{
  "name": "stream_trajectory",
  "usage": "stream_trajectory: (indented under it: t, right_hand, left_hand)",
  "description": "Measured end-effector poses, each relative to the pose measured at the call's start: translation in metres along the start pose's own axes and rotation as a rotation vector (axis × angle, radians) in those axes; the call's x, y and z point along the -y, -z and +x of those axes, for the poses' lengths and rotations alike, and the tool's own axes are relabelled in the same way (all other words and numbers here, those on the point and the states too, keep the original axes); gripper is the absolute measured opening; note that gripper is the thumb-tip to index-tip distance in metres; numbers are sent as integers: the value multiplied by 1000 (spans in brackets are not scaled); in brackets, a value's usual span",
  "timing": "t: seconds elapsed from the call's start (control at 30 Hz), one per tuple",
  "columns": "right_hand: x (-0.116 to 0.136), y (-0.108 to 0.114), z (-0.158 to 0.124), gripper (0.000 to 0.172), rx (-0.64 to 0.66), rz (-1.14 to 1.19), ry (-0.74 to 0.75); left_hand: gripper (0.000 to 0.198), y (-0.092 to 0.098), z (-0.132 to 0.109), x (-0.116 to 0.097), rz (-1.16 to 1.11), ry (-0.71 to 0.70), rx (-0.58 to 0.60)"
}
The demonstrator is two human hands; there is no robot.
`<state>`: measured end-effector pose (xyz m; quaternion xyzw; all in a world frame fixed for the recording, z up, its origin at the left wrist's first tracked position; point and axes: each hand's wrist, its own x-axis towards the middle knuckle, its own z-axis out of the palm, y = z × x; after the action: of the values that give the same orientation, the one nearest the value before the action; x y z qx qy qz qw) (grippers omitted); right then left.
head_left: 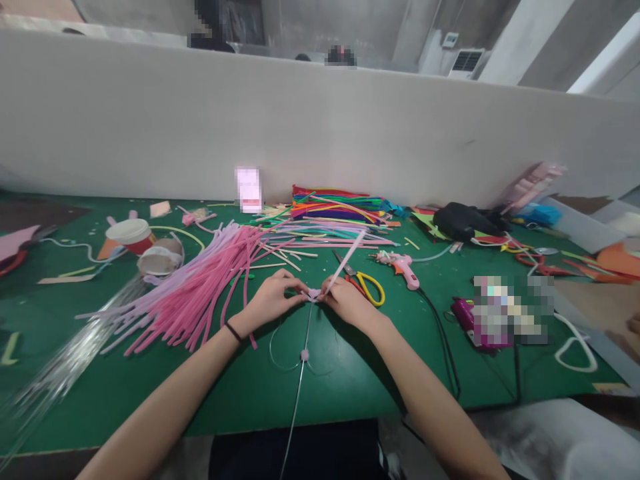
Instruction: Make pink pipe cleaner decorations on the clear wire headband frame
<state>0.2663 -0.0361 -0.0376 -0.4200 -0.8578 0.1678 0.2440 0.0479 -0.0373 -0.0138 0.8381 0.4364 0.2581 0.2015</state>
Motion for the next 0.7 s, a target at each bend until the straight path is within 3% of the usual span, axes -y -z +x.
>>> stream_trajectory:
  t: [0.2, 0.37, 0.7]
  right_hand:
    - [-4, 1, -3, 6, 105, -27, 0]
    - [0, 4, -4, 8, 105, -43, -25]
    - [9, 7, 1, 8, 68, -87, -55]
  left_hand:
    - [15, -2, 3, 8, -86, 75, 3]
    - [14, -5, 3, 14, -129, 59, 17]
    - [17, -14, 6, 25, -102, -163, 73]
